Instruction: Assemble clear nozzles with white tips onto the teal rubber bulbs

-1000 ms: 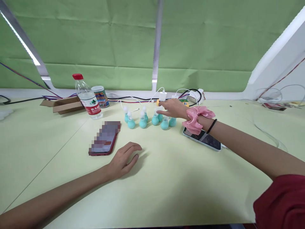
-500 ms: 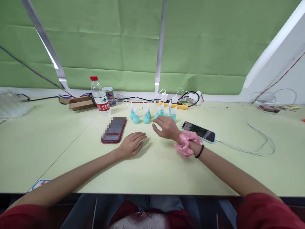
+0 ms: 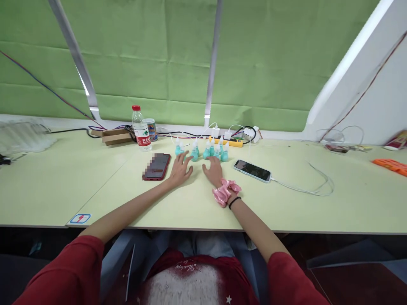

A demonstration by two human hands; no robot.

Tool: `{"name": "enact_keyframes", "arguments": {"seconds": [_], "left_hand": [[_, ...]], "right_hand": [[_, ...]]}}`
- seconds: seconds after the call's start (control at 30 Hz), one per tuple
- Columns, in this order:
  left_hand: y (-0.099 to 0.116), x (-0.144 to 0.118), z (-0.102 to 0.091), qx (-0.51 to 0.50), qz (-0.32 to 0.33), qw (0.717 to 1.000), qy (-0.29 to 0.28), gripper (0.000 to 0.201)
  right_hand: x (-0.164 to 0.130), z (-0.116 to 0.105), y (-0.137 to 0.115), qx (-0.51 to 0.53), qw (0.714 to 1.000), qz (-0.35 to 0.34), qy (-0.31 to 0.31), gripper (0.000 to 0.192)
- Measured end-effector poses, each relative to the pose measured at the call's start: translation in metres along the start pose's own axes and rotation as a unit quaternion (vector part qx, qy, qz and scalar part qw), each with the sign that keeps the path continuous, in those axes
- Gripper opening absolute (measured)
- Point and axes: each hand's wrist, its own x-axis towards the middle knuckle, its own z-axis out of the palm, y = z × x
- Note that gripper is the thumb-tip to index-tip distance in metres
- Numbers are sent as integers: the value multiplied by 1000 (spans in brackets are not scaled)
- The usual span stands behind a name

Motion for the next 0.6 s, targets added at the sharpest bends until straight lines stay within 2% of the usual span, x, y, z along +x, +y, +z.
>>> {"name": "enact_keyframes", "arguments": {"seconds": [0.13, 0.3, 0.43, 0.6], "left_hand": [[-12, 24, 14, 2, -106, 990, 89, 53], [-27, 47, 33, -9, -176, 974, 142, 58], [-31, 52, 38, -9, -202, 965, 167, 47], [-31, 51, 35, 7, -224, 954, 201, 29]], "right_hand": [[12, 1, 24, -11, 993, 101, 67, 35], [18, 7, 32, -5, 984, 153, 91, 29], [19, 11, 35, 8, 979, 179, 99, 28], [21, 12, 42, 26, 976, 195, 97, 28]]}}
